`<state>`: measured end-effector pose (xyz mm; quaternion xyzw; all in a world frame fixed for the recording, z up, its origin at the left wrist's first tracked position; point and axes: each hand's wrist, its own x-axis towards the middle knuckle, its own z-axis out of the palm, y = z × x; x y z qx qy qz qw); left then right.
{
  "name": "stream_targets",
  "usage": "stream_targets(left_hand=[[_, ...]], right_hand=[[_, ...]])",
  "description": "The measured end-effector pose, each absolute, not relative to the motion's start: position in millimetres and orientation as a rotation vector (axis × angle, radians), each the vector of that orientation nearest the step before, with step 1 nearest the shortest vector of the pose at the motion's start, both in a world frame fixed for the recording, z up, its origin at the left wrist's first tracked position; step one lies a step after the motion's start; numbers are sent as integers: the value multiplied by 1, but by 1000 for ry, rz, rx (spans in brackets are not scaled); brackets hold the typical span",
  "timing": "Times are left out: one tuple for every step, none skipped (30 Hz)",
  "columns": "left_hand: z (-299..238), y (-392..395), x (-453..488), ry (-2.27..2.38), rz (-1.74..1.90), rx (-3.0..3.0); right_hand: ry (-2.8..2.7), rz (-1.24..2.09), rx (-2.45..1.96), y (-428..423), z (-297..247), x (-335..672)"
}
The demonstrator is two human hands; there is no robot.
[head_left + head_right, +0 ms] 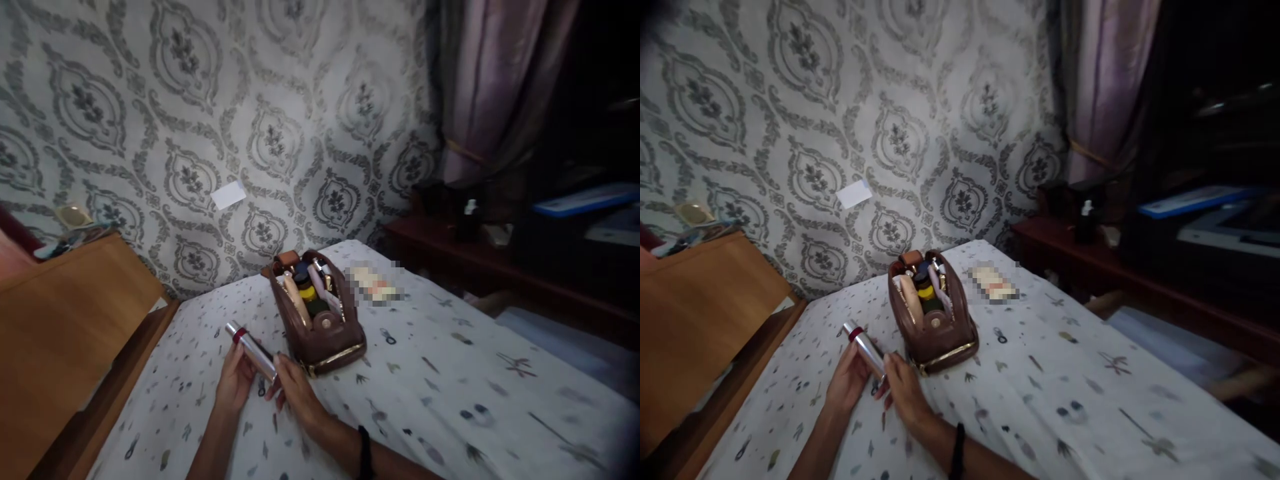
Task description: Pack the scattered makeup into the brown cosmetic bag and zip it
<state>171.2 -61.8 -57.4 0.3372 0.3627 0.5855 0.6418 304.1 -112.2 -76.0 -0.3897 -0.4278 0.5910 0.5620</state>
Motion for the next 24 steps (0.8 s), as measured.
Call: stream_targets(left_hand=[[-59,-62,170,836,1325,773],[-60,-62,169,845,1318,776],[-61,-62,168,853,1311,777],[-61,-61,167,863,1304,778],[-62,-60,167,875,1300,782],[-62,-59,167,886,1294,787],[-61,-59,167,899,1289,794],[-61,-59,167,910,1282,803],[-60,-59,168,922,1270,813],[-60,-60,168,932,1254,826],[-59,-60,169,943,1239,835],[-58,-61,169,953,1229,842],[-58,-62,170,959,1228,844],[-57,-63,170,961,1232,842],[-57,-64,170,959,1240,838],[-57,-64,171,953,1251,834],[-56,-64,171,945,1263,829],[-56,-64,171,936,1275,827],[-55,-64,172,930,1287,828],[-54,-63,172,929,1301,830],[-52,-62,173,933,1317,830],[-50,-61,174,944,1331,827],[-47,-60,174,960,1345,826],[-43,-59,174,978,1360,827]], right_hand=[[-1012,1394,-920,-112,-77,304],[-1018,1395,-921,-111,-79,303],[-1024,1393,-922,-110,-80,303],[-1029,1393,-923,-109,-81,303],[-1031,1396,-926,-109,-82,302],[-1029,1401,-932,-108,-83,302],[-1023,1405,-937,-108,-83,302],[-1013,1410,-939,-108,-83,302],[-1006,1413,-936,-108,-83,302],[-998,1415,-932,-109,-82,302],[-992,1417,-931,-109,-81,302],[-989,1419,-934,-110,-80,302],[-988,1422,-940,-111,-79,302],[-989,1427,-948,-111,-78,303],[-989,1427,-955,-111,-77,303],[-990,1426,-960,-112,-76,303],[-993,1424,-960,-111,-76,304],[-992,1424,-957,-111,-76,304],[-988,1429,-952,-111,-77,304],[-980,1437,-945,-110,-78,304],[-969,1451,-936,-109,-78,304],[-954,1465,-926,-108,-79,304],[-938,1476,-912,-107,-80,303],[-926,1486,-898,-106,-80,303]])
